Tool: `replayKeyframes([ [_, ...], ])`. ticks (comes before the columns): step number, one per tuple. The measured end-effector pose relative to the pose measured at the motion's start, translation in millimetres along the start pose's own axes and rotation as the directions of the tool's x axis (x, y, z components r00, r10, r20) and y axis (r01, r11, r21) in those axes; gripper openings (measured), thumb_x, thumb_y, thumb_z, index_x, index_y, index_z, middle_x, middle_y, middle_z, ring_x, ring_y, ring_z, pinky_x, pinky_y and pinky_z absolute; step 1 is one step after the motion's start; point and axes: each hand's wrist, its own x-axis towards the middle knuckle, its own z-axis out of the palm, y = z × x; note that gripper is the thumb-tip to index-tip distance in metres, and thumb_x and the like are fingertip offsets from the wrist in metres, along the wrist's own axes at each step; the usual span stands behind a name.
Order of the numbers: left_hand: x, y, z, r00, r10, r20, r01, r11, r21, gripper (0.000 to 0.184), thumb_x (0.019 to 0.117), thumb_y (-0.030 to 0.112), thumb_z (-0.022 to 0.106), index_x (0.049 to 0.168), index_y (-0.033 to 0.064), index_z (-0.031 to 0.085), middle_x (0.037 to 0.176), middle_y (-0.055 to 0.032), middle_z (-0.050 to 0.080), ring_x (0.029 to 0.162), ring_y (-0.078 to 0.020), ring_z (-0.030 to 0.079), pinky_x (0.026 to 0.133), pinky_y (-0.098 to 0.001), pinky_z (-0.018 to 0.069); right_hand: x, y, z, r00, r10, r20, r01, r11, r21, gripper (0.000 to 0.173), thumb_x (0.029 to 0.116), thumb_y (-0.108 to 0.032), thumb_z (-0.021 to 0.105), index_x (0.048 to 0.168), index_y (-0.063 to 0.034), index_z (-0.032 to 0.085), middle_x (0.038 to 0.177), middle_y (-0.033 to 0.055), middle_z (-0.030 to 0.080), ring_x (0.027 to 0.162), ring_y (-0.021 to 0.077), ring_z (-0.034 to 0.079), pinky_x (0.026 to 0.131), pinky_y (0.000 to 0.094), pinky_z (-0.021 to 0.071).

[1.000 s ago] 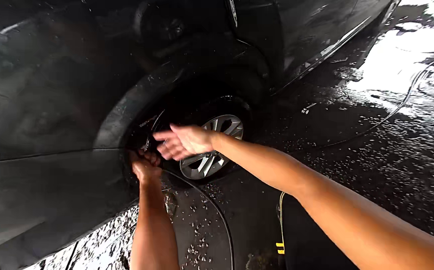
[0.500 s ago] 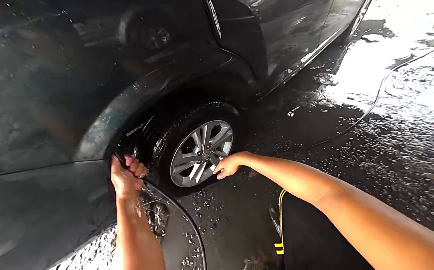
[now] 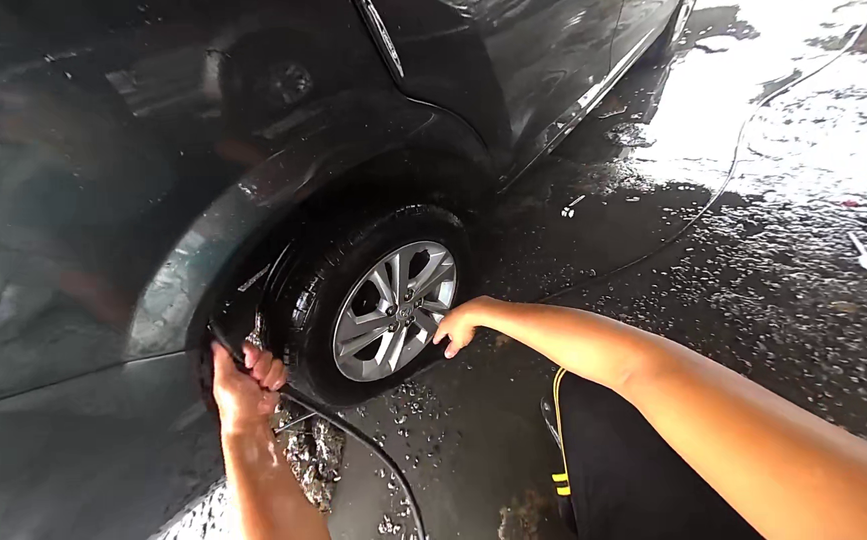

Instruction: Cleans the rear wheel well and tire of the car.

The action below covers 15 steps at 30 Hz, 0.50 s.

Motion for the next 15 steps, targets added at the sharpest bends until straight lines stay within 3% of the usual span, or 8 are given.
replayKeyframes([
  [5,23,25,36,0.975,0.003,-0.222,0.044,0.977,0.21,0.056,0.1103,0.05,0.01,0.077,0.0222,0.045,0.048,0.0092,0.036,0.037,-0.0056,0.034,0.037,-0.0219,0.0323,14,4,9,0.999,0.03,0.039,-0.028,0.998,-0.053,0.06,0.0988,-0.043,0.067,0.147,-0.0098,0.057,0.134,0.0264,0.063,0.13,0.046,0.056,0.105,0.0683,0.0413],
  [11,35,32,70,0.972,0.003,-0.234,0.107,0.884,0.455,0.057,0.1083,0.059,0.018,0.081,0.0187,0.047,0.051,0.0084,0.036,0.038,-0.0057,0.033,0.038,-0.0236,0.0338,10,-3,0,0.999,0.025,0.02,-0.025,1.0,-0.001,0.061,0.0999,-0.04,0.066,0.149,-0.0071,0.054,0.136,0.027,0.062,0.132,0.045,0.055,0.109,0.0668,0.0385],
  [15,47,29,90,0.956,0.09,-0.278,0.094,0.805,0.586,0.06,0.1049,0.067,0.028,0.078,0.0177,0.05,0.052,0.0067,0.038,0.039,-0.0086,0.038,0.039,-0.0281,0.0377,7,-11,-8,1.0,0.013,-0.007,-0.013,1.0,-0.011,0.059,0.1015,-0.039,0.064,0.149,-0.006,0.053,0.138,0.027,0.061,0.134,0.0439,0.053,0.112,0.065,0.0363],
])
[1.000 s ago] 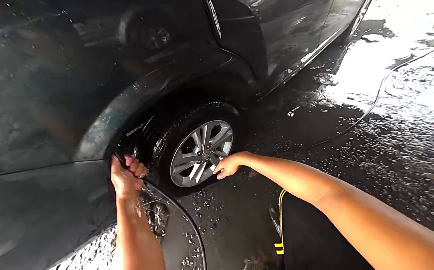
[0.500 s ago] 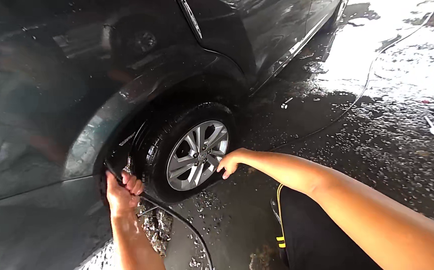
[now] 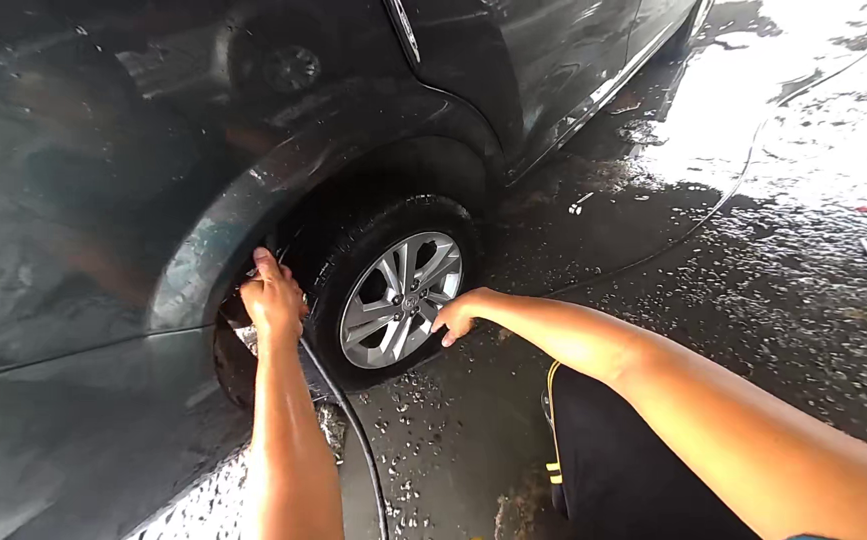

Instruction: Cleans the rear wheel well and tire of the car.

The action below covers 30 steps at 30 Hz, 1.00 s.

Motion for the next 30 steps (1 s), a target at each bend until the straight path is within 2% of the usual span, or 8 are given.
replayKeyframes([
  [6,-10,15,10,0.988,0.146,-0.041,-0.129,0.95,0.284,0.07,0.1046,0.067,0.025,0.078,0.0086,0.051,0.057,-0.0026,0.041,0.045,-0.0178,0.043,0.045,-0.0411,0.0413,-21,-21,-20,0.949,-0.055,-0.31,0.096,0.989,0.117,0.043,0.1042,-0.03,0.06,0.138,-0.0036,0.063,0.121,0.024,0.069,0.115,0.0392,0.065,0.106,0.0614,0.0451],
  [8,-19,29,15,0.977,0.208,-0.04,-0.175,0.902,0.395,0.075,0.1064,0.063,0.025,0.078,0.0005,0.053,0.064,-0.014,0.05,0.057,-0.0295,0.053,0.055,-0.054,0.0442,-34,-35,-35,0.86,-0.041,-0.508,0.157,0.969,0.188,0.038,0.1051,-0.028,0.058,0.133,-0.0034,0.067,0.113,0.0209,0.072,0.108,0.0346,0.068,0.101,0.0579,0.0495],
  [10,-35,44,22,0.969,0.246,-0.026,-0.207,0.863,0.461,0.077,0.1072,0.061,0.025,0.078,-0.0038,0.055,0.07,-0.0225,0.056,0.067,-0.0383,0.06,0.061,-0.0615,0.0456,-43,-46,-50,0.68,0.05,-0.732,0.288,0.899,0.33,0.037,0.104,-0.026,0.061,0.134,-0.005,0.067,0.111,0.0177,0.074,0.102,0.0283,0.072,0.097,0.0519,0.0558],
  [13,-61,62,36,0.956,0.291,0.02,-0.26,0.819,0.512,0.077,0.1083,0.058,0.024,0.078,-0.0039,0.057,0.073,-0.0255,0.06,0.071,-0.0423,0.064,0.062,-0.0638,0.0479,-72,-73,-91,0.489,0.323,-0.81,0.563,0.592,0.576,0.053,0.1082,-0.027,0.052,0.157,-0.0085,0.039,0.128,0.0209,0.066,0.103,0.0283,0.072,0.09,0.046,0.0615],
  [17,-96,61,64,0.939,0.321,0.119,-0.334,0.781,0.528,0.077,0.108,0.059,0.022,0.078,-0.0015,0.059,0.071,-0.0237,0.061,0.069,-0.0431,0.065,0.06,-0.064,0.0503,-90,-79,-138,0.424,0.512,-0.747,0.752,0.261,0.606,0.067,0.1117,-0.04,0.039,0.167,-0.0212,0.007,0.138,0.023,0.059,0.105,0.0306,0.071,0.085,0.0439,0.0616],
  [22,-150,40,104,0.939,0.264,0.221,-0.343,0.766,0.544,0.075,0.1071,0.061,0.02,0.093,0.0016,0.064,0.075,-0.0206,0.065,0.074,-0.0408,0.069,0.065,-0.0619,0.0549,-104,-76,-139,0.461,0.7,-0.546,0.662,0.138,0.737,0.056,0.1112,-0.037,0.043,0.158,-0.01,0.028,0.12,0.0206,0.058,0.08,0.0268,0.069,0.068,0.0396,0.0631],
  [25,-190,21,133,0.904,0.221,0.366,-0.396,0.756,0.522,0.062,0.1095,0.052,0.027,0.106,0.0023,0.065,0.076,-0.0171,0.068,0.076,-0.0366,0.072,0.069,-0.0569,0.0578,-122,-63,-113,0.431,0.752,-0.498,0.538,0.229,0.811,0.043,0.1103,-0.02,0.041,0.153,-0.0131,0.04,0.107,0.0122,0.062,0.064,0.0146,0.059,0.054,0.0296,0.0522],
  [30,-233,-56,130,0.603,0.107,0.79,-0.302,0.948,0.102,0.046,0.1066,0.045,0.046,0.117,0.0032,0.064,0.081,-0.0088,0.065,0.072,-0.021,0.065,0.072,-0.0438,0.0568,-164,-8,-70,0.411,0.767,-0.492,0.201,0.451,0.87,0.048,0.1103,-0.02,0.037,0.158,-0.019,0.037,0.11,0.0119,0.066,0.061,0.0137,0.054,0.052,0.0304,0.046],
])
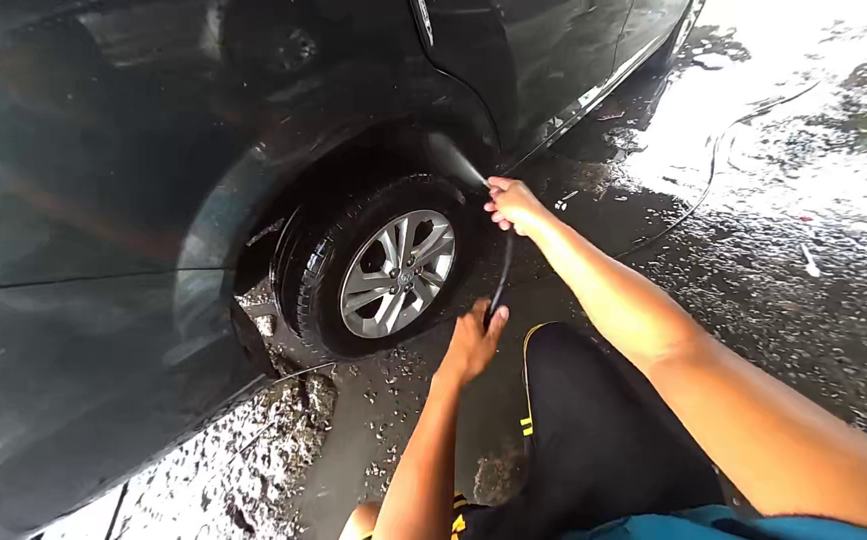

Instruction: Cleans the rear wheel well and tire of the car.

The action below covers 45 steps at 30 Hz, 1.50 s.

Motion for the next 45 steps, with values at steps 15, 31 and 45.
replayKeyframes([
  [15,-48,1,19,0.975,0.197,-0.099,-0.22,0.842,-0.493,0.033,0.1097,0.021,0.043,0.115,-0.0011,0.066,0.078,-0.0028,0.063,0.066,-0.011,0.06,0.063,-0.0282,0.0539,20,-163,-29,0.997,-0.072,0.021,0.053,0.477,-0.877,0.02,0.0957,-0.014,0.057,0.094,0.0037,0.067,0.087,0.0166,0.065,0.074,0.0282,0.061,0.073,0.0544,0.0502],
  [31,-64,-15,38,0.945,0.108,-0.309,-0.261,0.82,-0.51,0.026,0.1065,0.017,0.052,0.114,0.0018,0.072,0.072,-0.0003,0.059,0.056,-0.0072,0.051,0.052,-0.0229,0.0445,44,-131,-28,0.999,-0.007,0.038,0.033,0.685,-0.728,0.024,0.1018,-0.017,0.051,0.111,-0.0026,0.068,0.075,0.005,0.061,0.054,0.0108,0.051,0.055,0.0301,0.0462],
  [45,-71,-32,39,0.935,0.057,-0.35,-0.224,0.859,-0.461,0.024,0.1047,0.019,0.057,0.11,0.0036,0.074,0.073,0.0001,0.062,0.056,-0.0066,0.052,0.053,-0.023,0.0455,42,-84,-50,0.999,-0.032,-0.037,0.008,0.845,-0.534,0.033,0.1053,-0.016,0.045,0.13,-0.0038,0.063,0.08,0.0059,0.062,0.054,0.0096,0.05,0.053,0.0288,0.0461],
])
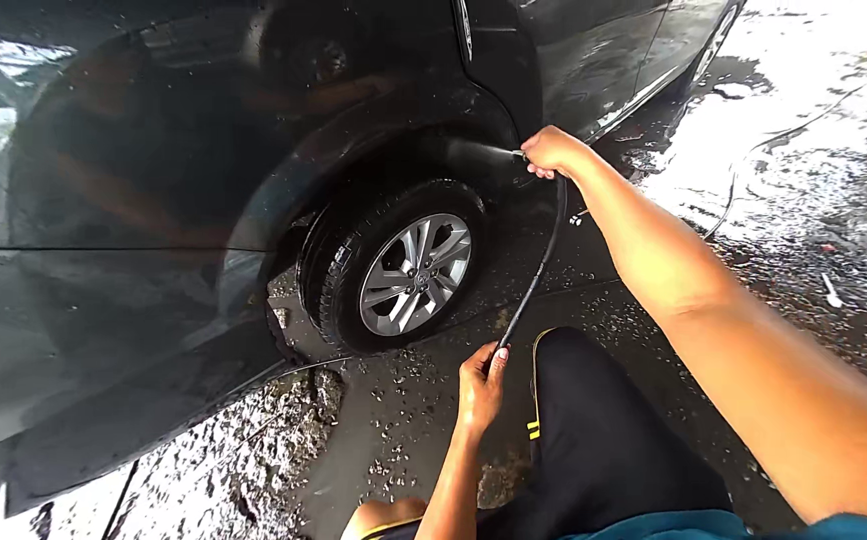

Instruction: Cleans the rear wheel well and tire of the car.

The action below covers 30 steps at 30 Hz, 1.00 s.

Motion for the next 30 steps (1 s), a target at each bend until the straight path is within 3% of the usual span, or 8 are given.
replayKeyframes([
  [7,-6,-12,-6,1.0,-0.022,0.003,0.021,0.999,0.032,0.022,0.104,0.018,0.058,0.11,0.0043,0.075,0.075,0.0002,0.065,0.057,-0.0056,0.053,0.055,-0.0223,0.0466,1,20,13,1.0,0.012,0.019,-0.01,0.995,-0.097,0.04,0.1027,-0.014,0.047,0.141,-0.0102,0.06,0.085,0.0097,0.065,0.057,0.0135,0.054,0.055,0.0318,0.0485],
  [11,-4,-5,-5,1.0,-0.012,-0.009,0.012,1.0,0.015,0.023,0.1043,0.018,0.057,0.11,0.0036,0.074,0.074,0.0005,0.063,0.057,-0.0052,0.052,0.054,-0.0219,0.0457,-17,-10,5,0.998,-0.051,-0.028,0.042,0.966,-0.253,0.033,0.1012,-0.016,0.051,0.127,-0.003,0.066,0.096,0.0168,0.07,0.077,0.0276,0.066,0.073,0.0499,0.0543],
  [13,-2,-4,-6,1.0,-0.01,-0.018,0.01,1.0,0.007,0.023,0.1043,0.018,0.057,0.111,0.0035,0.074,0.074,0.0007,0.064,0.057,-0.0052,0.053,0.054,-0.0217,0.046,-22,-22,1,0.996,-0.079,-0.04,0.065,0.956,-0.288,0.032,0.0994,-0.015,0.052,0.124,-0.0028,0.068,0.094,0.0164,0.07,0.076,0.0273,0.066,0.071,0.0497,0.0543],
  [17,-8,-12,-11,1.0,-0.007,-0.01,0.007,1.0,-0.002,0.023,0.1043,0.018,0.058,0.111,0.0037,0.074,0.072,0.0005,0.063,0.056,-0.0061,0.052,0.053,-0.0223,0.0455,-25,-21,15,1.0,0.02,0.0,-0.018,0.929,-0.37,0.019,0.0969,-0.014,0.057,0.094,0.0016,0.068,0.085,0.0151,0.066,0.072,0.0256,0.062,0.07,0.0492,0.0508],
  [20,-12,-23,-28,0.996,-0.021,-0.084,0.033,0.99,0.135,0.022,0.1031,0.021,0.06,0.109,0.0065,0.076,0.076,0.001,0.068,0.059,-0.0055,0.057,0.057,-0.0233,0.0504,-19,18,29,0.999,-0.014,-0.029,0.017,0.994,0.108,0.036,0.1076,-0.021,0.046,0.137,-0.0062,0.061,0.082,0.0077,0.062,0.056,0.0132,0.052,0.053,0.0313,0.0479],
  [23,-17,-40,-50,0.989,-0.011,-0.146,0.053,0.956,0.288,0.023,0.1014,0.026,0.062,0.107,0.0094,0.076,0.075,0.0028,0.069,0.06,-0.0038,0.06,0.059,-0.0244,0.0531,-32,49,53,0.996,-0.038,0.079,-0.017,0.799,0.602,0.04,0.1128,-0.031,0.038,0.15,-0.0197,0.048,0.088,0.0013,0.058,0.054,0.0074,0.049,0.05,0.0235,0.0458],
  [27,-23,-52,-61,0.987,-0.036,-0.159,0.085,0.945,0.315,0.022,0.0996,0.027,0.064,0.105,0.0097,0.077,0.075,0.0029,0.069,0.061,-0.0038,0.06,0.06,-0.0248,0.0533,-48,32,65,0.938,-0.313,0.149,0.164,0.779,0.605,0.043,0.1141,-0.026,0.031,0.155,-0.0233,0.043,0.091,0.0016,0.059,0.047,0.0056,0.038,0.041,0.0209,0.0354],
  [30,-25,-51,-47,0.981,-0.085,-0.173,0.126,0.962,0.243,0.023,0.1015,0.026,0.062,0.107,0.0077,0.076,0.073,0.0022,0.067,0.059,-0.0047,0.058,0.058,-0.0244,0.0515,-37,16,65,0.976,-0.215,0.027,0.172,0.846,0.504,0.044,0.1128,-0.023,0.033,0.155,-0.0207,0.046,0.098,0.006,0.061,0.053,0.0109,0.046,0.047,0.0275,0.0422],
])
